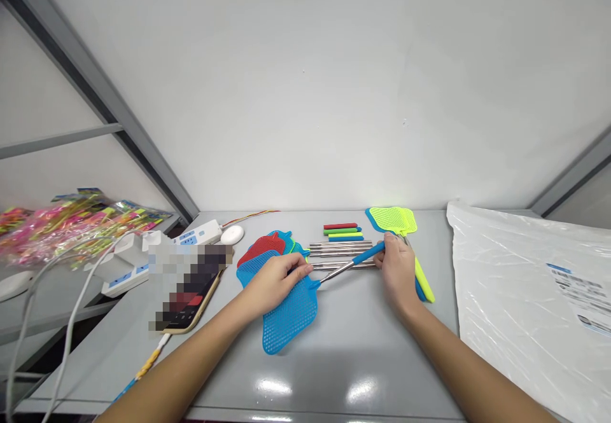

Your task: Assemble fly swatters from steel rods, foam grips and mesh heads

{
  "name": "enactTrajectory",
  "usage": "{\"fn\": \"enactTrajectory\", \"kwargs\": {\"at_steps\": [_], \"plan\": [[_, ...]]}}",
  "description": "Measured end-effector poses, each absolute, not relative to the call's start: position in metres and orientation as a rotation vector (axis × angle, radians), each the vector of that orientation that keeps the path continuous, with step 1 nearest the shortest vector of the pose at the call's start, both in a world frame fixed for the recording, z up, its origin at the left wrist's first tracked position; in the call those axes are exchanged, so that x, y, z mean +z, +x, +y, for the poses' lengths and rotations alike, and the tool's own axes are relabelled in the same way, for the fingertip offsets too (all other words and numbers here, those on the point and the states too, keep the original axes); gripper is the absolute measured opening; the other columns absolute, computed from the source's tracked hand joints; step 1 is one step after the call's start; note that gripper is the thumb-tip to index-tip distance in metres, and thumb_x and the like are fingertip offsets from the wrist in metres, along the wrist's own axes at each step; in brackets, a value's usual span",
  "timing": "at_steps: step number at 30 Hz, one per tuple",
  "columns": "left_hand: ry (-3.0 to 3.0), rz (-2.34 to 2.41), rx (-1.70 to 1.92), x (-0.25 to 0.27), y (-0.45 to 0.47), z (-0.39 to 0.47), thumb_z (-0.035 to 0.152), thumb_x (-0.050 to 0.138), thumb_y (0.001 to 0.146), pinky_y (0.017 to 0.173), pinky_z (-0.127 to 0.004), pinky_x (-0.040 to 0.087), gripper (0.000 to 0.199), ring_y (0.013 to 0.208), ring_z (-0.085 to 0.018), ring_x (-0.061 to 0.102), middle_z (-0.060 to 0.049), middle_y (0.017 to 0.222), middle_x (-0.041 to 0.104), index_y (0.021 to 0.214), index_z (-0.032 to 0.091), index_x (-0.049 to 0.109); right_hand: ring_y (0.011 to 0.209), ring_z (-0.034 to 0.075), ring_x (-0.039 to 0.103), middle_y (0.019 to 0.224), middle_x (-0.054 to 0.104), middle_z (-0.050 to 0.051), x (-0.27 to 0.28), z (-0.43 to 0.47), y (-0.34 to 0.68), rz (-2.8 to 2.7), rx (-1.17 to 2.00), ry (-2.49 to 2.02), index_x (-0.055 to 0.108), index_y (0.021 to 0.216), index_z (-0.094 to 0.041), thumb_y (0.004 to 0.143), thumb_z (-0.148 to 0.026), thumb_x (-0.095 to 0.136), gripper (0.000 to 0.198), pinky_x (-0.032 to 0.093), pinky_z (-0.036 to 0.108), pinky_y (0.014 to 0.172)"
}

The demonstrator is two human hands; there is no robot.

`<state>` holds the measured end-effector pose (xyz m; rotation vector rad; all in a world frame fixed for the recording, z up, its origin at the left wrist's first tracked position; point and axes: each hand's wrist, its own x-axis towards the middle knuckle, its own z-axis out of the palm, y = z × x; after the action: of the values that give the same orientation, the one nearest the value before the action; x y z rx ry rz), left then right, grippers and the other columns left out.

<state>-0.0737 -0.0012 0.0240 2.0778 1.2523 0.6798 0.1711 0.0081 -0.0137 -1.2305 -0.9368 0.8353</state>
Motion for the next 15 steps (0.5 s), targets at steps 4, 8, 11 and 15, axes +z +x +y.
{"fn": "enactTrajectory", "kwargs": {"at_steps": [4,8,11,15], "plan": [[2.017,1.217,0.659,0.02,-0.072,0.002,0.046,0.046,0.09,0.058,-0.025,0.034,0.034,0.066,-0.015,0.054,0.0,0.071,0.061,0.076,0.019,0.059,0.05,0.008,0.023,0.057,0.023,-0.008,-0.013,0.006,0.166,-0.852,0.901,-1.161,0.03,0.063,-0.022,0.09,-0.048,0.046,0.041,0.025,0.022,0.043],[1.884,1.183,0.745,0.025,-0.072,0.001,0.047,0.049,0.089,0.057,-0.024,0.034,0.033,0.064,-0.014,0.051,0.001,0.07,0.058,0.079,0.018,0.06,0.049,0.007,0.021,0.058,0.02,-0.008,-0.002,0.007,0.166,-0.78,1.024,-1.082,0.027,0.062,-0.022,0.088,-0.044,0.052,0.042,0.022,0.021,0.041],[1.667,1.087,0.734,0.033,-0.078,0.0,0.046,0.057,0.085,0.056,-0.022,0.035,0.029,0.063,-0.012,0.051,0.002,0.069,0.057,0.089,0.018,0.063,0.048,0.007,0.022,0.057,0.022,-0.008,0.005,0.01,0.171,-0.767,1.038,-1.069,0.028,0.06,-0.021,0.085,-0.042,0.057,0.043,0.02,0.02,0.041],[1.171,0.781,0.688,0.041,-0.092,0.003,0.043,0.061,0.084,0.07,-0.027,0.047,0.036,0.078,-0.016,0.063,-0.005,0.089,0.067,0.111,0.019,0.062,0.048,0.007,0.025,0.056,0.025,-0.008,0.009,0.013,0.177,-0.67,0.939,-1.04,0.032,0.059,-0.021,0.086,-0.043,0.055,0.042,0.026,0.021,0.042]]}}
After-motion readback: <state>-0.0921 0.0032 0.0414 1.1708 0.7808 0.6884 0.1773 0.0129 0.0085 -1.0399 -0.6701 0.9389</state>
